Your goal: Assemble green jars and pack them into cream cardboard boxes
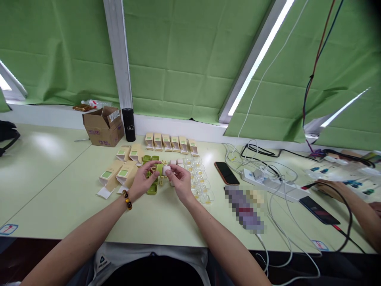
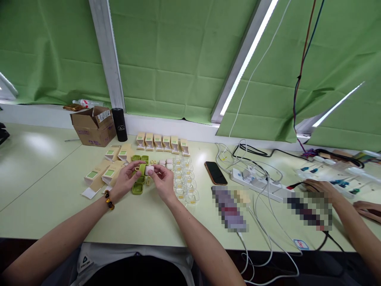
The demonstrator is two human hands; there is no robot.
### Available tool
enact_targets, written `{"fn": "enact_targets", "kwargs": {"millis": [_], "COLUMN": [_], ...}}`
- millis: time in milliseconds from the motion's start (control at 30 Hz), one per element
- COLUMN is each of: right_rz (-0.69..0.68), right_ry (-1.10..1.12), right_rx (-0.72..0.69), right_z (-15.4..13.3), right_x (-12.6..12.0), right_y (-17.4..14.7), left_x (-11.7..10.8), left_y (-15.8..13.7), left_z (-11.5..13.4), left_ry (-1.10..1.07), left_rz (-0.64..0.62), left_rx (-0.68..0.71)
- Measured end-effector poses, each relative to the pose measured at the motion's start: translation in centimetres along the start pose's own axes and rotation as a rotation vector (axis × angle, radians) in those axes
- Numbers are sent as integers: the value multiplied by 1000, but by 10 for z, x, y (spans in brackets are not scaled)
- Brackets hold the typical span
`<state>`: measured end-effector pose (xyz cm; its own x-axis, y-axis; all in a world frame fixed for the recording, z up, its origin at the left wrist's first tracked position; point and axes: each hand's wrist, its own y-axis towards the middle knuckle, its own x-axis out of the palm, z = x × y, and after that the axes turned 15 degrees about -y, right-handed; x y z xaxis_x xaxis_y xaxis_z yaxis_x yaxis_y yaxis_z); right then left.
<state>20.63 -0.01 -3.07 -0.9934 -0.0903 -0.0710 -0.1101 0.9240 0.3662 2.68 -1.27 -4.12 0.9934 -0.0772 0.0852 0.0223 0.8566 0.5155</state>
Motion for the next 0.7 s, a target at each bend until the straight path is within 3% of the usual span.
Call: {"fn": "enact_targets", "kwargs": {"millis": [500,700], "right_rz": [-23,-4], "right_ry": [-5,-8], "right_rx": [-2,28], "right_z": [-2,-1], "right_x": [1,5], "right_y": [-2,-3], "left_x": [0,6], "left_y": [-2,-3], "left_z": [0,11], "left_ry": [125,368], "left_rz": [-46,-80], "left_rx": [42,185]}}
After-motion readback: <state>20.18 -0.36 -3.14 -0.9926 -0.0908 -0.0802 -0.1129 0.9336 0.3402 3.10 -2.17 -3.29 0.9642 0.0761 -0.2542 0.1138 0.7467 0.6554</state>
